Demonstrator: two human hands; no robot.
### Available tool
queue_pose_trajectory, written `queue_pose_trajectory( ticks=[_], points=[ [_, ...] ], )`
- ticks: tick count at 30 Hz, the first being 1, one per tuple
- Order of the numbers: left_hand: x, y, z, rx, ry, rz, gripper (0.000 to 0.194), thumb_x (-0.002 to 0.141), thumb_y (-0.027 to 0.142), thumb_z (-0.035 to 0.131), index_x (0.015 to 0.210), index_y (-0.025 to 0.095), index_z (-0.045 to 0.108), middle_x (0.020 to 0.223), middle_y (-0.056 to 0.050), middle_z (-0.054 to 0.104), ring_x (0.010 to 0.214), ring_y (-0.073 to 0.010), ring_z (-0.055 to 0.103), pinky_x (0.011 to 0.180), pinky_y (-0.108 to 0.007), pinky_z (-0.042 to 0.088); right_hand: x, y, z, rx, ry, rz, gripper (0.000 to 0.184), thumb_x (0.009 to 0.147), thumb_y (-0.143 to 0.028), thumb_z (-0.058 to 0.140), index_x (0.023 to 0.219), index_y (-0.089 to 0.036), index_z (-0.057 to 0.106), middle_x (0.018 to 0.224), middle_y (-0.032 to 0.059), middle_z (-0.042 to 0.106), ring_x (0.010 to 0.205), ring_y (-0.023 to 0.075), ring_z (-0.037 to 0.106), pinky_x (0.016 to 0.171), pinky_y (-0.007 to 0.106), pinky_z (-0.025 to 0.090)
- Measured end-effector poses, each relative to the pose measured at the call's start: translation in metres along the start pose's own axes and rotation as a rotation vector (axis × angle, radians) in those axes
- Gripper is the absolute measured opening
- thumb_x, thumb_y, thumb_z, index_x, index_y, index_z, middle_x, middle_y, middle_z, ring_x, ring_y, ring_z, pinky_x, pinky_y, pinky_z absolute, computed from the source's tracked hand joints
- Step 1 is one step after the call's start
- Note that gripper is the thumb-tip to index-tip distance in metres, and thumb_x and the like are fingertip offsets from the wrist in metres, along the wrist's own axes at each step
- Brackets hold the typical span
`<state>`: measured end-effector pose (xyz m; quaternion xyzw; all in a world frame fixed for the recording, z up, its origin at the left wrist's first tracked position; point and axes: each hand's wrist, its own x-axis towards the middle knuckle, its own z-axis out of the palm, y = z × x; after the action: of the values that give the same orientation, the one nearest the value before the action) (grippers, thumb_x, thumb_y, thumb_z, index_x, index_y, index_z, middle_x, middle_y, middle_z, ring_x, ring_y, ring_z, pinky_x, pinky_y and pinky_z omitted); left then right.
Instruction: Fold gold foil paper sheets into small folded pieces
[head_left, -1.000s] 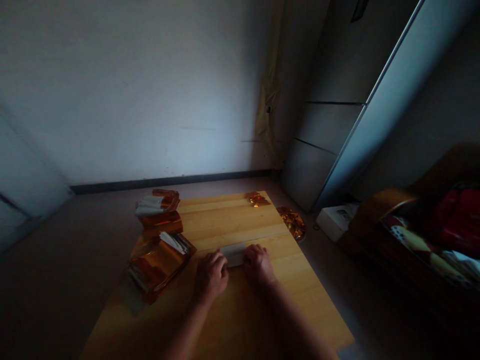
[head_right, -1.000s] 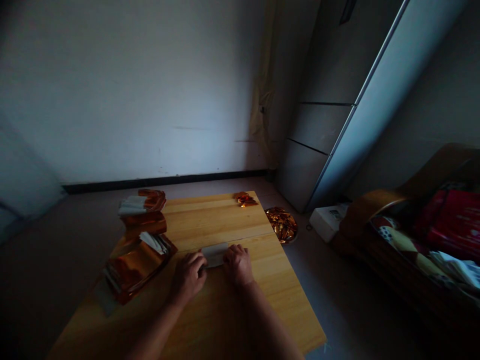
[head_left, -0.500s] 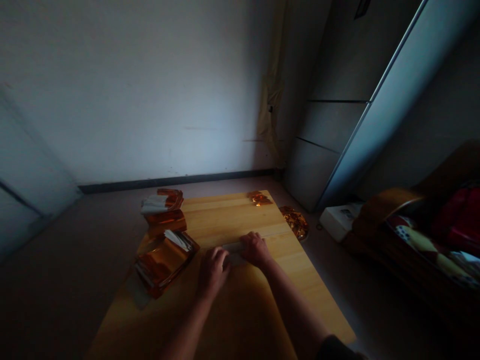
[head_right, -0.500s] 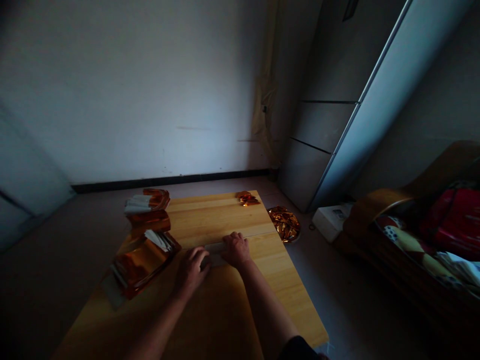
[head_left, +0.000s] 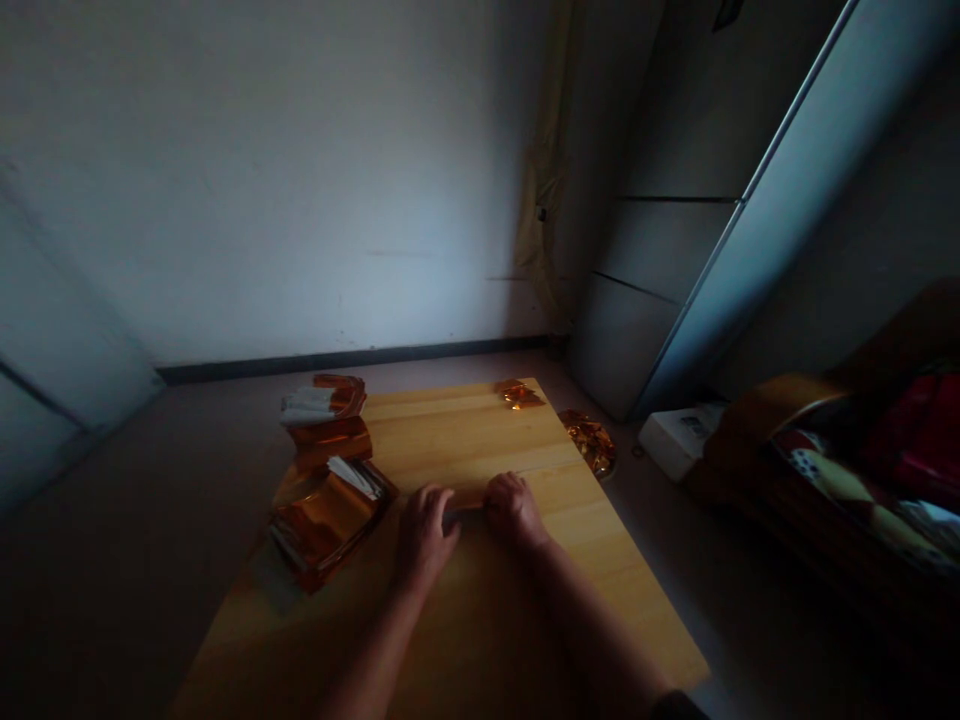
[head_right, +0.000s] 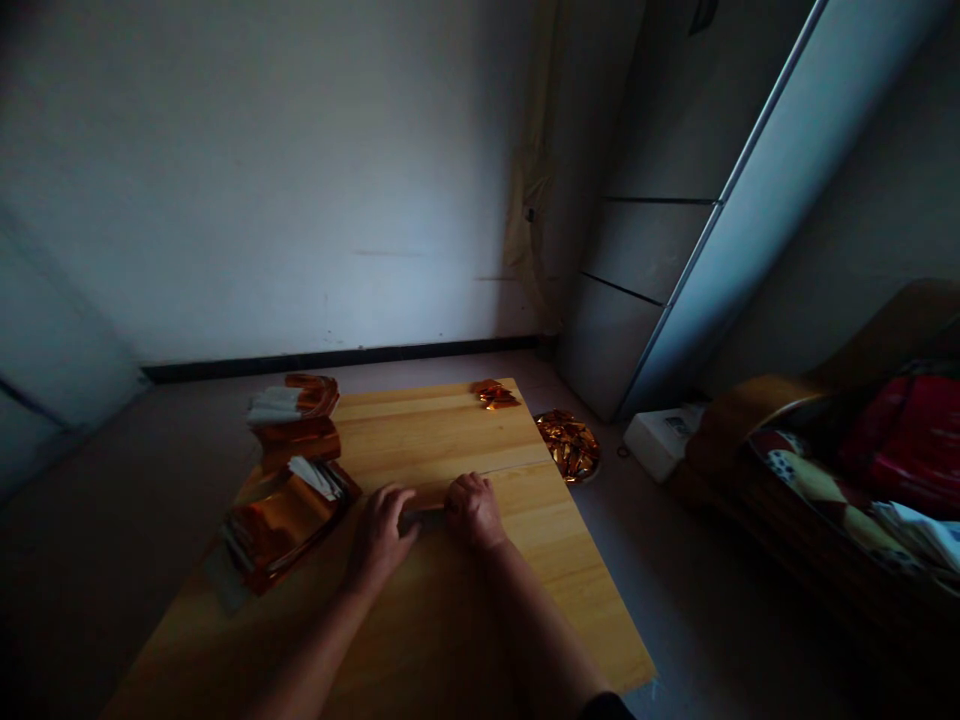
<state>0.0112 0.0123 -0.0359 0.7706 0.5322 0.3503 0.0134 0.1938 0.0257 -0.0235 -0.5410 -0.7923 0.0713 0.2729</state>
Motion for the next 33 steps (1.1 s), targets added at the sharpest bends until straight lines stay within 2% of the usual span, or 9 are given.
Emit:
queue_pose_trajectory(
  ticks=[3,6,10,18,22,27,33],
  points=[
    [0.0,0.0,-0.002,0.016,-0.03,-0.006,0.022,0.07,0.012,0.06,0.089,0.021,0.058,0.105,-0.008,0.057,0.103,-0.0249,0.053,0.088,-0.04,0.046,-0.007,0.002,0.003,0.001,0.01,-0.028,0.018,0.069,-0.005,0.054,0.073,-0.019,0.063,0.08,0.0031,0.062,0.082,0.0182,0.05,0.071,0.028,0.031],
    [0.0,0.0,-0.002,0.031,-0.046,-0.001,0.016,0.07,0.013,0.061,0.084,0.021,0.06,0.104,-0.008,0.057,0.1,-0.025,0.054,0.088,-0.04,0.047,-0.012,0.004,0.003,0.002,0.02,-0.046,0.019,0.071,-0.006,0.054,0.081,-0.02,0.063,0.085,0.0033,0.063,0.084,0.0187,0.05,0.072,0.029,0.032],
    [0.0,-0.001,0.0,0.029,-0.042,-0.014,0.027,0.069,0.014,0.061,0.095,0.021,0.06,0.104,-0.007,0.059,0.1,-0.0251,0.054,0.087,-0.04,0.047,-0.013,0.007,0.004,0.026,0.06,-0.031,0.022,0.071,-0.01,0.058,0.091,-0.019,0.063,0.093,0.005,0.063,0.088,0.0201,0.051,0.075,0.03,0.034],
    [-0.001,-0.002,0.003,-0.004,-0.024,-0.011,0.047,0.07,0.012,0.061,0.114,0.021,0.051,0.107,-0.008,0.062,0.101,-0.0254,0.055,0.088,-0.041,0.046,-0.016,0.01,0.003,0.069,0.235,-0.086,0.011,0.086,-0.017,0.052,0.087,-0.021,0.063,0.088,0.0039,0.063,0.084,0.017,0.053,0.077,0.028,0.038],
    [-0.002,-0.003,0.004,0.011,-0.025,-0.012,0.041,0.071,0.013,0.061,0.109,0.02,0.051,0.104,-0.008,0.062,0.099,-0.0255,0.055,0.086,-0.041,0.046,-0.016,0.01,0.004,0.073,0.271,-0.088,0.014,0.085,-0.014,0.051,0.078,-0.02,0.061,0.083,0.0032,0.062,0.081,0.0159,0.053,0.075,0.027,0.038],
    [-0.002,-0.003,0.005,0.013,-0.004,-0.031,0.029,0.069,0.013,0.062,0.096,0.019,0.052,0.092,-0.006,0.062,0.09,-0.0244,0.057,0.081,-0.038,0.048,-0.015,0.009,0.005,0.063,0.247,-0.037,0.014,0.079,-0.009,0.052,0.072,-0.02,0.058,0.081,0.0032,0.062,0.08,0.0166,0.052,0.073,0.027,0.037],
    [-0.001,-0.003,0.004,0.005,-0.032,-0.021,0.026,0.071,0.014,0.062,0.094,0.02,0.053,0.093,-0.006,0.062,0.092,-0.0238,0.056,0.082,-0.038,0.048,-0.014,0.008,0.003,0.052,0.123,-0.024,0.006,0.077,-0.015,0.061,0.079,-0.02,0.063,0.079,0.0019,0.063,0.078,0.0167,0.054,0.071,0.027,0.035]
  ],
)
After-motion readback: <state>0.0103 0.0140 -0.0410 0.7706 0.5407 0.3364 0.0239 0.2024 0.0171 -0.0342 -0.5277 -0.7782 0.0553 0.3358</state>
